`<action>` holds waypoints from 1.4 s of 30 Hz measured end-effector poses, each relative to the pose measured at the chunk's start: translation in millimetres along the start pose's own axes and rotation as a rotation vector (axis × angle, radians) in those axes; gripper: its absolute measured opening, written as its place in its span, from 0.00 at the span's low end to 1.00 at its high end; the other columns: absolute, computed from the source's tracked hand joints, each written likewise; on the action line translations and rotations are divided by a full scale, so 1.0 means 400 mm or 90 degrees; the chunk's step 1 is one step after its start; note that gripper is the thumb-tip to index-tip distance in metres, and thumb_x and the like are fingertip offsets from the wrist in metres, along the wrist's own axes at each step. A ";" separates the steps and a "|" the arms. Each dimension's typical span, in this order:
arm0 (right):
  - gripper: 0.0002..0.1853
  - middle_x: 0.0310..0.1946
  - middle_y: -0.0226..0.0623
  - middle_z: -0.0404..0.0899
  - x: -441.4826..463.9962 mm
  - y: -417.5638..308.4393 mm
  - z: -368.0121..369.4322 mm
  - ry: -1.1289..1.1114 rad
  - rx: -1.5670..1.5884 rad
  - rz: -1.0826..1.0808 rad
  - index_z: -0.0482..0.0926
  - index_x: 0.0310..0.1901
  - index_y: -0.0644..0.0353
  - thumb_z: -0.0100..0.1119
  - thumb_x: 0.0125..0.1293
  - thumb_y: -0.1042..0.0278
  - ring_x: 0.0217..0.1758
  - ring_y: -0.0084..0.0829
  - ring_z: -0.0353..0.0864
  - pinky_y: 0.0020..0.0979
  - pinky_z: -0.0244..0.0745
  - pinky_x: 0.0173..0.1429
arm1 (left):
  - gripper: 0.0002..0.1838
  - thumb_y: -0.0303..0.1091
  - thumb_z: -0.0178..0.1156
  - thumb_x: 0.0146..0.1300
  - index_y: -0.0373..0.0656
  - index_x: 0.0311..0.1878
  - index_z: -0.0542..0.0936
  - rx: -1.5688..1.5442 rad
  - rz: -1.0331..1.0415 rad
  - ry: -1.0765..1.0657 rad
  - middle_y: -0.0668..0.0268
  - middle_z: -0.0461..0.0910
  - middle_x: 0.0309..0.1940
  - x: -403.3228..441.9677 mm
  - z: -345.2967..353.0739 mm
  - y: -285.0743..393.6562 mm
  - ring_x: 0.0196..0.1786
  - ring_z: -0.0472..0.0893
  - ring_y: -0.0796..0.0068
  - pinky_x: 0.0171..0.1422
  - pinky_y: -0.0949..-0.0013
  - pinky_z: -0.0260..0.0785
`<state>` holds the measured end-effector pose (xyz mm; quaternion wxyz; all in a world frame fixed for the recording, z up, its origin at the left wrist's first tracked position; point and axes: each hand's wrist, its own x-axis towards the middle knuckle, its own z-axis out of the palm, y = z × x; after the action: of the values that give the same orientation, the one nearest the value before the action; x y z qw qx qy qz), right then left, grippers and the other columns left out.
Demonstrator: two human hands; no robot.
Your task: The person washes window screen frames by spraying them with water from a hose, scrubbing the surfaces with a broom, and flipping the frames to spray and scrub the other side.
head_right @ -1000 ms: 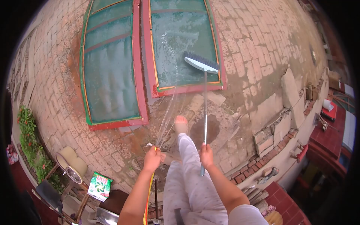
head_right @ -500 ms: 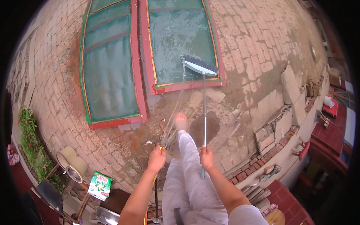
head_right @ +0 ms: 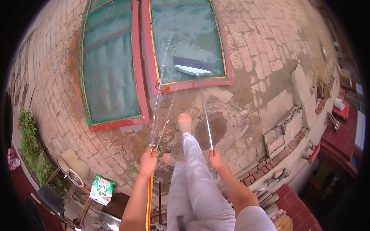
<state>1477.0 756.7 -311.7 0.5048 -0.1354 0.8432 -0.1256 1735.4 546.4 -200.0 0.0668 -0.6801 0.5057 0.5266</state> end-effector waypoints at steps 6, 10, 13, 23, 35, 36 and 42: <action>0.21 0.21 0.46 0.71 0.131 -0.135 0.069 0.045 -0.084 -0.101 0.68 0.33 0.64 0.41 0.71 0.50 0.28 0.44 0.71 0.40 0.67 0.37 | 0.11 0.35 0.48 0.66 0.36 0.35 0.72 -0.078 0.021 -0.026 0.60 0.74 0.21 0.022 0.028 -0.036 0.26 0.74 0.66 0.31 0.65 0.65; 0.23 0.35 0.62 0.75 0.404 -0.573 0.064 0.002 -0.114 -0.179 0.72 0.43 0.66 0.38 0.70 0.51 0.44 0.60 0.73 0.46 0.69 0.48 | 0.09 0.32 0.47 0.67 0.38 0.34 0.71 -0.141 -0.019 -0.026 0.71 0.68 0.17 0.039 0.026 -0.045 0.21 0.67 0.82 0.26 0.73 0.60; 0.22 0.36 0.61 0.76 0.440 -0.575 0.005 0.035 -0.139 -0.203 0.72 0.43 0.65 0.39 0.70 0.51 0.43 0.59 0.74 0.46 0.69 0.47 | 0.14 0.38 0.48 0.65 0.35 0.40 0.74 -0.111 -0.067 -0.043 0.46 0.78 0.30 0.059 0.011 -0.038 0.37 0.78 0.45 0.41 0.57 0.69; 0.18 0.20 0.44 0.72 0.055 0.008 -0.044 0.058 -0.132 -0.017 0.70 0.34 0.64 0.44 0.70 0.54 0.24 0.40 0.71 0.39 0.67 0.32 | 0.12 0.36 0.49 0.65 0.36 0.40 0.74 -0.092 -0.067 -0.089 0.46 0.77 0.30 0.044 0.025 -0.035 0.38 0.77 0.44 0.41 0.56 0.68; 0.16 0.19 0.37 0.69 -0.019 -0.054 -0.073 0.002 0.084 0.039 0.70 0.34 0.63 0.47 0.70 0.57 0.22 0.27 0.69 0.33 0.66 0.28 | 0.06 0.31 0.47 0.69 0.39 0.39 0.71 -0.200 -0.091 -0.104 0.74 0.67 0.18 0.068 0.043 -0.052 0.19 0.64 0.86 0.22 0.79 0.56; 0.16 0.19 0.36 0.69 0.007 -0.110 -0.100 0.001 0.085 0.026 0.70 0.33 0.63 0.47 0.70 0.56 0.22 0.26 0.69 0.32 0.66 0.28 | 0.06 0.31 0.47 0.69 0.39 0.39 0.71 -0.205 -0.095 -0.105 0.74 0.67 0.18 0.069 0.043 -0.045 0.19 0.64 0.87 0.21 0.79 0.56; 0.22 0.15 0.24 0.60 0.473 -0.698 -0.217 -0.020 0.044 -0.156 0.68 0.36 0.60 0.39 0.71 0.46 0.14 0.19 0.58 0.25 0.56 0.19 | 0.06 0.31 0.47 0.69 0.39 0.40 0.71 -0.214 -0.083 -0.099 0.75 0.66 0.18 0.062 0.043 -0.055 0.18 0.63 0.87 0.21 0.80 0.56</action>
<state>1342.6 435.8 -328.9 0.5030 -0.2221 0.8076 -0.2133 1739.2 552.3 -236.5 0.0250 -0.6702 0.3588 0.6492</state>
